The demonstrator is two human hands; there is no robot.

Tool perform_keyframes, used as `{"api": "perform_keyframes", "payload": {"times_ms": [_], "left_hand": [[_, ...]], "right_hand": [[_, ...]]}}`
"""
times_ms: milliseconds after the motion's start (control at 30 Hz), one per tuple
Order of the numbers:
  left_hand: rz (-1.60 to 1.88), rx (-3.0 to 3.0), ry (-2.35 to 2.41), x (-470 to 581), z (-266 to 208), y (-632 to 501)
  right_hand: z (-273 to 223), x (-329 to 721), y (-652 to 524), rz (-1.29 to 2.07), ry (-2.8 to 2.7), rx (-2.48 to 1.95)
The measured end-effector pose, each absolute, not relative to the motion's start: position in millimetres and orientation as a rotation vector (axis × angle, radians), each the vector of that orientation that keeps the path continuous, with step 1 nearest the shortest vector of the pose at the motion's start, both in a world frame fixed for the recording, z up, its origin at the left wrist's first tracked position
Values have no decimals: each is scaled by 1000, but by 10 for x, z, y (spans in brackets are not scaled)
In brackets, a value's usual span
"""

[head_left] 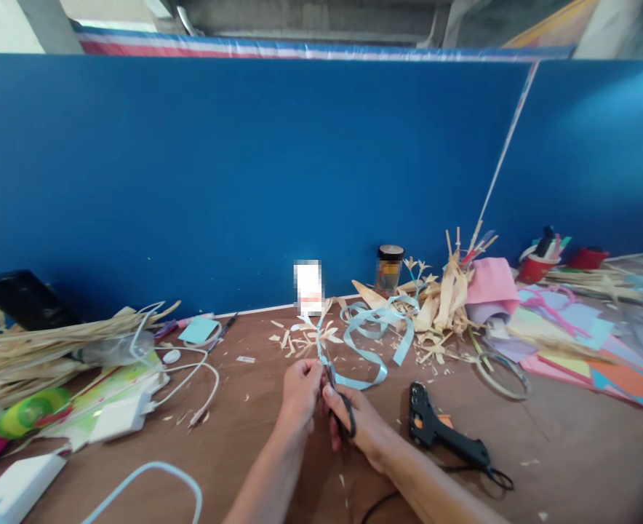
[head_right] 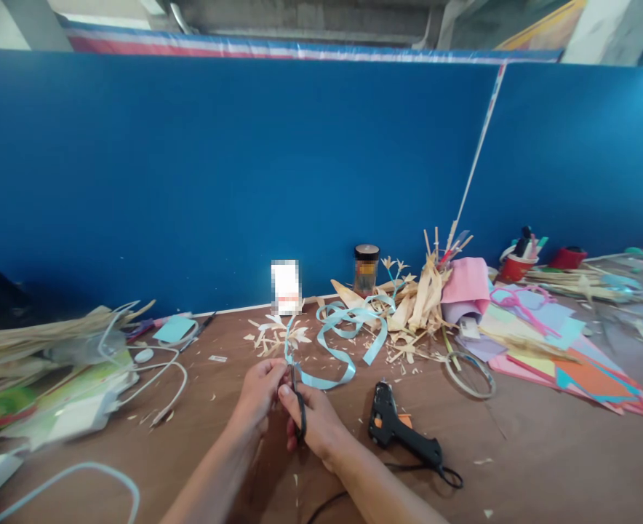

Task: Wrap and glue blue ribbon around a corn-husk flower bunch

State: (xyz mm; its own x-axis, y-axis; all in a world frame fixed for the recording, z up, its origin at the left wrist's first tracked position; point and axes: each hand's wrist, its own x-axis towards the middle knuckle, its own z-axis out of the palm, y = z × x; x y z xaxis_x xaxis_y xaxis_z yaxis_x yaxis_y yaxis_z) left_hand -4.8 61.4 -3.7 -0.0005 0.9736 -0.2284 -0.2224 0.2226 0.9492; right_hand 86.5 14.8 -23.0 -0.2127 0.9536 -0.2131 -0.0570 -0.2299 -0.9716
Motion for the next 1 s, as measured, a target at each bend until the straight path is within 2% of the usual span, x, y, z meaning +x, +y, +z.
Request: {"api": "perform_keyframes", "payload": {"times_ms": [200,400,600,800,1000], "left_hand": [[1195,848,1173,-41,-60,637],[1154,852,1154,-44,-51,611],[1187,836,1198,-36,-58,634],[1144,861,1147,-42,-79,625],[1202,808,1152,-20,-38,619]], "right_hand": [[-285,855,145,1352,-1268,-1273],[-268,856,146,1537,-1197,-1190],[-280,861,147,1393,-1261,-1246],[-256,860,135,1565,-1175,-1164],[-292,861,143,1382,-1237,-1241]]}}
